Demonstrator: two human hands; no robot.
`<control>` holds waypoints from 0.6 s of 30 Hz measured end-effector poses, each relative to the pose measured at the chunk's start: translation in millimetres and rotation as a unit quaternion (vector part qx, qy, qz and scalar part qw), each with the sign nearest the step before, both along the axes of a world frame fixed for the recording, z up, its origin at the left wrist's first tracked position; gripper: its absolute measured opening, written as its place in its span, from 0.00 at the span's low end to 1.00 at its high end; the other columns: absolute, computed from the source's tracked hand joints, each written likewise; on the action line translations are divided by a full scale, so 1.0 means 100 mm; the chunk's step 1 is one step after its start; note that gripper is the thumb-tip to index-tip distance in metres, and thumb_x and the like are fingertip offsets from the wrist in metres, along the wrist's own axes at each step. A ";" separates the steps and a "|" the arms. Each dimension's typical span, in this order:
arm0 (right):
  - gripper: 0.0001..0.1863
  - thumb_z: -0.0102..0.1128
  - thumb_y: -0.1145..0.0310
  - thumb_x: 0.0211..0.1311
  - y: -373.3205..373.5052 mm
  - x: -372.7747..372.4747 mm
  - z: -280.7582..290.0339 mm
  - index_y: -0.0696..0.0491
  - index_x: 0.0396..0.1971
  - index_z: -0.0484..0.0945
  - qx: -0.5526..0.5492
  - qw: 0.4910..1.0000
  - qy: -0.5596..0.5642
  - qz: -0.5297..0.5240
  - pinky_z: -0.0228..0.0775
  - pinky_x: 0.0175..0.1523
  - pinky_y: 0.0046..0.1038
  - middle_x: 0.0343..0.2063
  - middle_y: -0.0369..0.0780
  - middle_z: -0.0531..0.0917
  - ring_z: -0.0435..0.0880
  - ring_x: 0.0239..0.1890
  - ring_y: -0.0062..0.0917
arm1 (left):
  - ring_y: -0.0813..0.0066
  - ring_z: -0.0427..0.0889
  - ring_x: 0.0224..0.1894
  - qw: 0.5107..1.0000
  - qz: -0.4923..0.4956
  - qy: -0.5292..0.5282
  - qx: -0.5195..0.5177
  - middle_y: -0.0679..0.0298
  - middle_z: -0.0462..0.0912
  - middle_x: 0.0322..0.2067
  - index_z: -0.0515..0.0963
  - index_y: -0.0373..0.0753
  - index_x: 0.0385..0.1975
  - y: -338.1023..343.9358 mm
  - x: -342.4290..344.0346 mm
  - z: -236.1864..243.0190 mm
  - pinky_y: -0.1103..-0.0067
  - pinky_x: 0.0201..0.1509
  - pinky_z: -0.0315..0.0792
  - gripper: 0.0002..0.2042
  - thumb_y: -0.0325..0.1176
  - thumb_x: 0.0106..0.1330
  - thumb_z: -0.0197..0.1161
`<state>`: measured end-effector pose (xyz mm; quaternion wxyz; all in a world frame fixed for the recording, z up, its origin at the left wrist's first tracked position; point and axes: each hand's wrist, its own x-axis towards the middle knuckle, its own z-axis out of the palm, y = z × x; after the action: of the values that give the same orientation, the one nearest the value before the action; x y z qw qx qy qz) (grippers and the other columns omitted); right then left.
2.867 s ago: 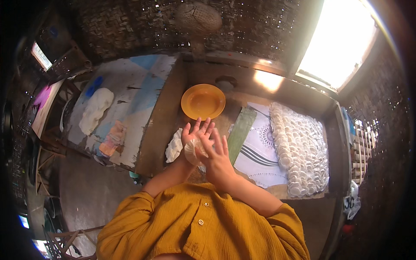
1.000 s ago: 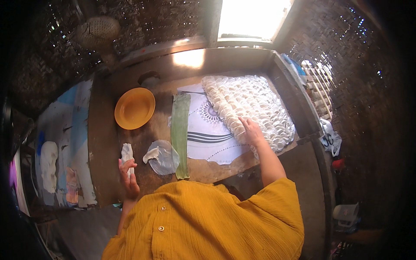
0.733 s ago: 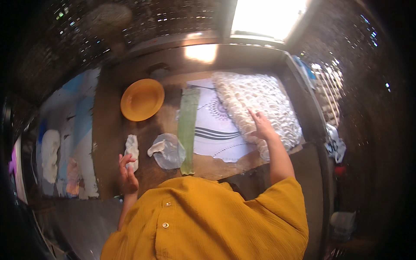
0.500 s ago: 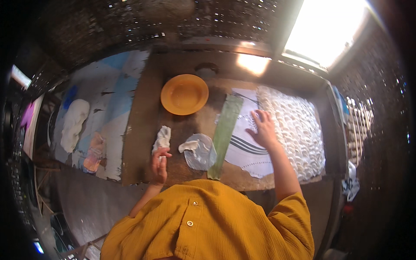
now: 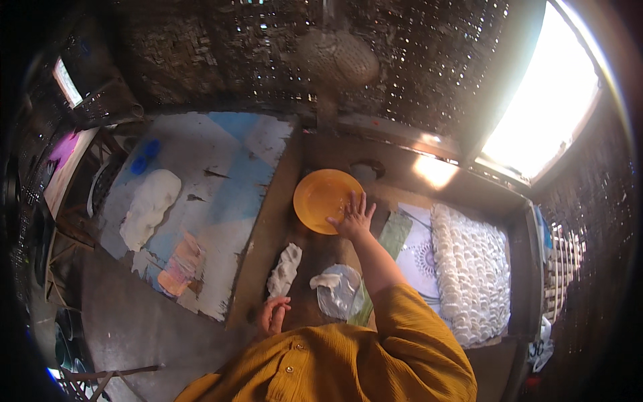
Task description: The person repeatedly scoops small portions of white dough from a bowl, rolls them between the palms, and places the shaped pieces onto a patterned tray. The process is continuous and repetitive throughout the clip.
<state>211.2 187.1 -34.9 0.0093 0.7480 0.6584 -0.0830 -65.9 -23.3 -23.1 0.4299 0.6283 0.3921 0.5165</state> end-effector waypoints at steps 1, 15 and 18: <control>0.45 0.36 0.31 0.53 0.05 -0.01 -0.02 0.47 0.65 0.54 0.007 1.000 0.008 -0.011 0.18 0.65 0.57 0.68 0.37 0.36 0.23 0.69 0.37 | 0.70 0.78 0.34 1.000 -0.001 -0.007 -0.001 0.56 0.76 0.40 0.71 0.33 0.43 0.00 -0.03 -0.05 0.77 0.42 0.72 0.10 0.25 0.64 0.51; 0.39 0.51 0.36 0.50 -0.65 0.02 0.22 0.43 0.59 0.65 0.123 0.988 0.027 0.085 0.29 0.64 0.58 0.67 0.46 0.40 0.31 0.68 0.48 | 0.74 0.73 0.44 0.967 0.006 -0.165 -0.195 0.61 0.74 0.45 0.66 0.39 0.53 0.35 0.27 0.10 0.74 0.54 0.63 0.19 0.43 0.69 0.43; 0.38 0.61 0.41 0.46 -1.07 -0.20 0.66 0.41 0.58 0.66 0.294 0.942 0.103 0.121 0.35 0.64 0.56 0.66 0.47 0.45 0.38 0.67 0.52 | 0.70 0.60 0.59 0.837 -0.025 -0.429 -0.338 0.63 0.63 0.58 0.57 0.46 0.61 0.66 0.52 0.29 0.66 0.62 0.54 0.29 0.57 0.65 0.40</control>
<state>190.8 80.2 30.7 -0.2692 0.6198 0.7361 0.0397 -14.0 43.0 6.4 0.7537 0.1690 0.3026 0.5584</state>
